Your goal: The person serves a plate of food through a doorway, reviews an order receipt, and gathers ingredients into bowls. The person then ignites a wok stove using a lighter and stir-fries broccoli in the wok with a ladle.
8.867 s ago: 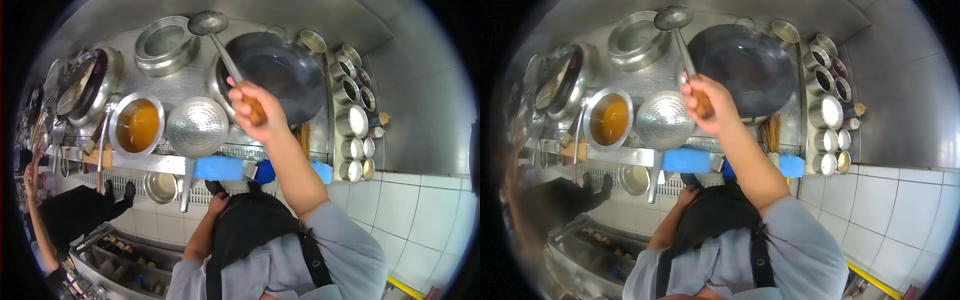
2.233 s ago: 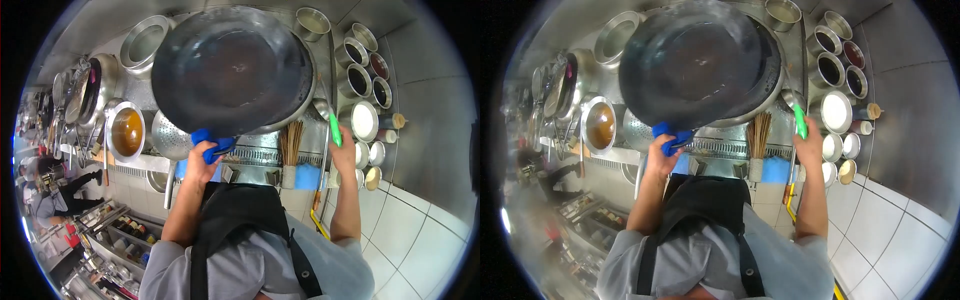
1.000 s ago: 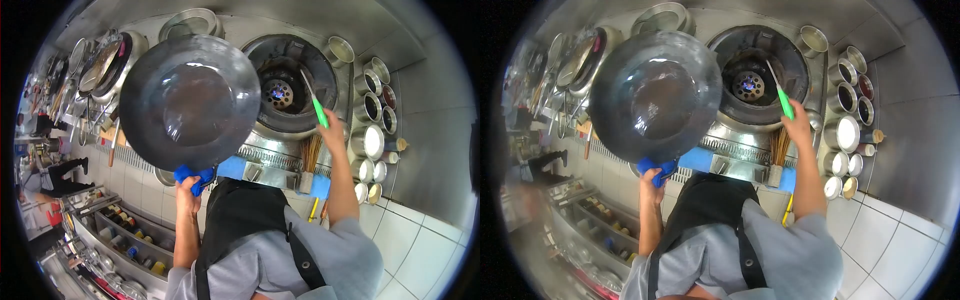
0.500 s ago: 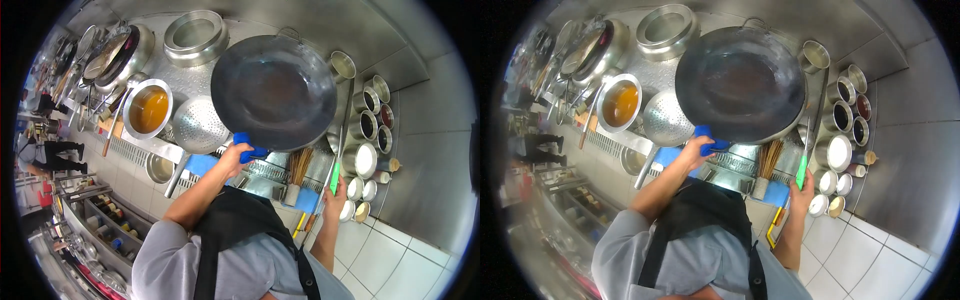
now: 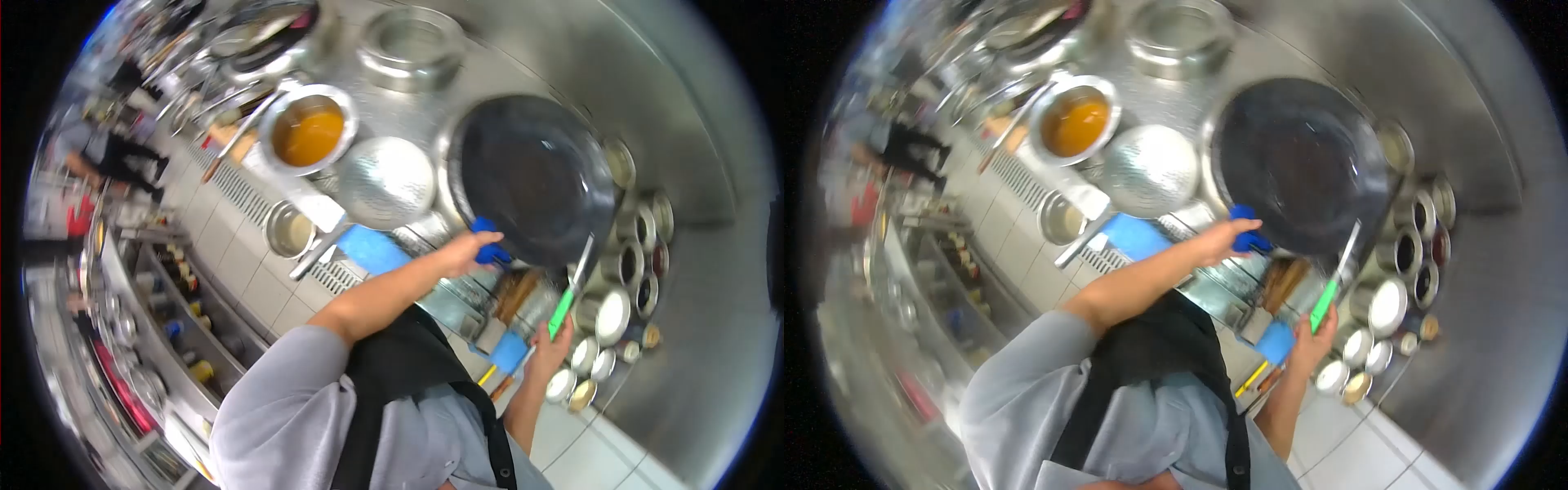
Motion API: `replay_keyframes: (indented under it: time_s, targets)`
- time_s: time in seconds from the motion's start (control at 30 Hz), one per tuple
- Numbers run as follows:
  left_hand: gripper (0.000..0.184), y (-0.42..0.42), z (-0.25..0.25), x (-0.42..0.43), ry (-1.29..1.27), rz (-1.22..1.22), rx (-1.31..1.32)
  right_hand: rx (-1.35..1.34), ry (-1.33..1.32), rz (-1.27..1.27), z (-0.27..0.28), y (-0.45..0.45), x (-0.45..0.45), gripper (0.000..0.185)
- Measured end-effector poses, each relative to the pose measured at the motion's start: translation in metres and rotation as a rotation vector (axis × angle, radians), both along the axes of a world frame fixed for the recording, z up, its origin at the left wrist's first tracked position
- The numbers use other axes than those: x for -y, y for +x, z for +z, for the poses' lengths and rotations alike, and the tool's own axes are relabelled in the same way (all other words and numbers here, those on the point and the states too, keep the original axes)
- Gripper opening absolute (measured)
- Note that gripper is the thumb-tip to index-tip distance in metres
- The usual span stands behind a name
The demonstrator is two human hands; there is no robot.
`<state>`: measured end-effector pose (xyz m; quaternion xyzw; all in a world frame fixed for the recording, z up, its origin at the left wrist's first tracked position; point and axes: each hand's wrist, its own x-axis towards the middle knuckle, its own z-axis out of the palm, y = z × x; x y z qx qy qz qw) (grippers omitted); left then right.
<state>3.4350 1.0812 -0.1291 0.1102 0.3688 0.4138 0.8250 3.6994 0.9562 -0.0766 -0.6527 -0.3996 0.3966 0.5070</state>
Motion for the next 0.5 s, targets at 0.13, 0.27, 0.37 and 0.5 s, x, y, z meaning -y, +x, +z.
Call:
replay_keyframes:
  time_s: [0.13, 0.27, 0.37, 0.5]
  targets:
    - [0.04, -0.016, -0.03, 0.021, 0.051, 0.089, 0.065, 0.128, -0.054, 0.154, 0.026, -0.045, 0.0, 0.056]
    - [0.042, -0.117, -0.018, 0.114, 0.134, 0.146, -0.117, 0.111, 0.006, 0.498, 0.046, -0.131, 0.007, 0.052]
    - [0.052, -0.215, -0.002, 0.228, 0.194, 0.36, -0.045, 0.024, 0.019, 0.759, 0.035, -0.215, 0.017, 0.051]
    - [0.057, -0.315, 0.018, 0.431, 0.275, 0.777, -0.041, 0.048, 0.091, 1.316, 0.033, -0.343, 0.061, 0.051]
